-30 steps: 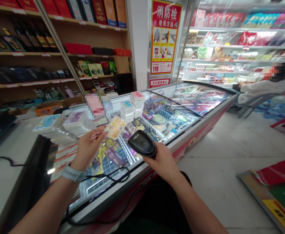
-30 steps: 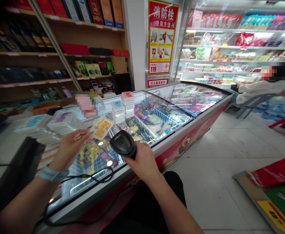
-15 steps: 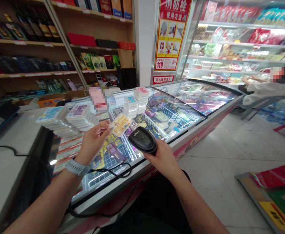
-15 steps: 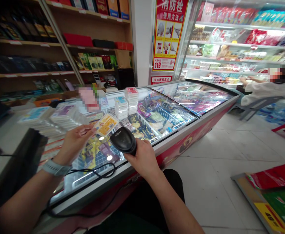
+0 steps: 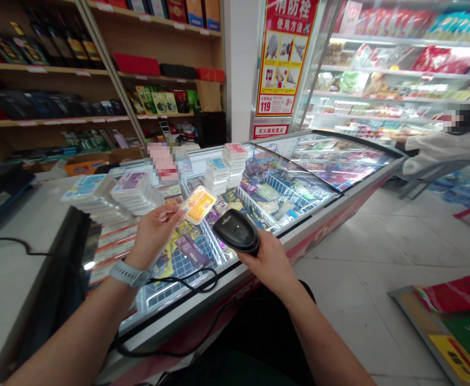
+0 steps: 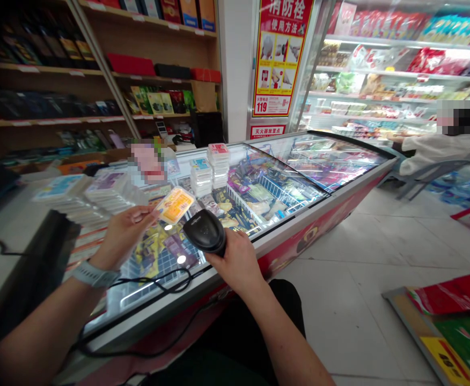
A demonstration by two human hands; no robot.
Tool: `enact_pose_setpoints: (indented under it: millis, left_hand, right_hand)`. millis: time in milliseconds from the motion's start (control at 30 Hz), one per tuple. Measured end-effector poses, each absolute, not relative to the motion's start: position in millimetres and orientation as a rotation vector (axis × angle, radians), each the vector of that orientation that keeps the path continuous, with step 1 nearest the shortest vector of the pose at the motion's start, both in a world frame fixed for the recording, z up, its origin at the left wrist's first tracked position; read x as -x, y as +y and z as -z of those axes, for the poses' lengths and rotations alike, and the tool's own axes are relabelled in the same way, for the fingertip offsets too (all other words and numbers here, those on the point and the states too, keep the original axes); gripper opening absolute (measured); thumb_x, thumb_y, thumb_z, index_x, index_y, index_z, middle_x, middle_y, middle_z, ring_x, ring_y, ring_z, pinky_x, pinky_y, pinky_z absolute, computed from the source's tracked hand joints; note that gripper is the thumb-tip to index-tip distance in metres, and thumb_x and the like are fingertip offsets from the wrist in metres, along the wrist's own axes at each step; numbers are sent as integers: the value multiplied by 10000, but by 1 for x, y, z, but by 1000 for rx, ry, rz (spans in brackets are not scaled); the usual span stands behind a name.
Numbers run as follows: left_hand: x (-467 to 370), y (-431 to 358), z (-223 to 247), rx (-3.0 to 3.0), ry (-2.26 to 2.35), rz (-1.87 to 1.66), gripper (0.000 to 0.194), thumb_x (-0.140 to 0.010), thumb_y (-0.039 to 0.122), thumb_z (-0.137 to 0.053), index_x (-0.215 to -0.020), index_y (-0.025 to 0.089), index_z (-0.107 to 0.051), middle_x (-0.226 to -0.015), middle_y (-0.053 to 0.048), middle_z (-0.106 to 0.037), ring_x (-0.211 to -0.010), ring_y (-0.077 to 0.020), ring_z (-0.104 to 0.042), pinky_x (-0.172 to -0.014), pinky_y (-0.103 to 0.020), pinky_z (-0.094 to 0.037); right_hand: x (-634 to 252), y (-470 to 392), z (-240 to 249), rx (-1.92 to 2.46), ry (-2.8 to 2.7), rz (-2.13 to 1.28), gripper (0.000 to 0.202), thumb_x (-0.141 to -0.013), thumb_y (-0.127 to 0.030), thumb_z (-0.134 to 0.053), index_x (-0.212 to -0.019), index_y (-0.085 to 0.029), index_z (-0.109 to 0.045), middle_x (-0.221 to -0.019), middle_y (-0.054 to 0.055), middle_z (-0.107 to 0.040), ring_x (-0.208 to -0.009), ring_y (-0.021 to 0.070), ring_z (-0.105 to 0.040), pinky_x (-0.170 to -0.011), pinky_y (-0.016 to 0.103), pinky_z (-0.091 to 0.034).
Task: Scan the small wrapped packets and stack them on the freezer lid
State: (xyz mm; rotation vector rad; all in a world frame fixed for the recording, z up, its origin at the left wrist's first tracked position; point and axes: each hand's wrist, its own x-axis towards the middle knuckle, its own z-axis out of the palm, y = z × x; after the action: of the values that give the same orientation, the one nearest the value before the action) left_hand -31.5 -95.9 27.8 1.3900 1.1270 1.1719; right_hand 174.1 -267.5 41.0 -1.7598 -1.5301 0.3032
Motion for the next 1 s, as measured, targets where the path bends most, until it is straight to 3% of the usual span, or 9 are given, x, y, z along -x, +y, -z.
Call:
enact_pose_setpoints:
  millis: [267, 667, 767, 1000]
  left_hand:
    - [36, -88, -24, -1295, 1243, -1045, 409, -583, 459, -894, -773, 148, -710, -705, -24, -687, -669, -132, -588, -629, -217, -446]
    - [41, -57, -11, -802, 1335, -1072, 167, -749, 170, -777, -736, 138, -613, -654, -21, -658, -502, -61, -553, -453, -140, -411]
    - [42, -52, -9, -757, 1333, -1087, 151, -797, 117, -724, -749, 148, -585, -644, -7, -651, -520, -66, -591, -477, -132, -466]
    - [44, -59, -10, -867, 1242, -1064, 96, -836, 87, -673, -872, 148, -608, -812, -65, -737, -753, -138, -733, -723, -227, -608]
  right_hand:
    - [-176, -270, -38, 1745, -1518, -312, 96, -794, -205, -701, -844, -193, -621, -837, 54, -709, -808, 227, -641, -750, 292, -432]
    - [-180, -275, -35, 1702, -1461, -335, 66, -811, -229, -667, -822, -189, -615, -778, 42, -681, -750, 217, -629, -707, 286, -416]
    - [-181, -278, -36, 1685, -1456, -316, 62, -808, -236, -656, -804, -193, -611, -761, 38, -672, -730, 210, -624, -691, 279, -411]
    - [-185, -284, -37, 1657, -1433, -317, 88, -813, -264, -648, -779, -204, -592, -737, 25, -661, -702, 197, -613, -664, 269, -403]
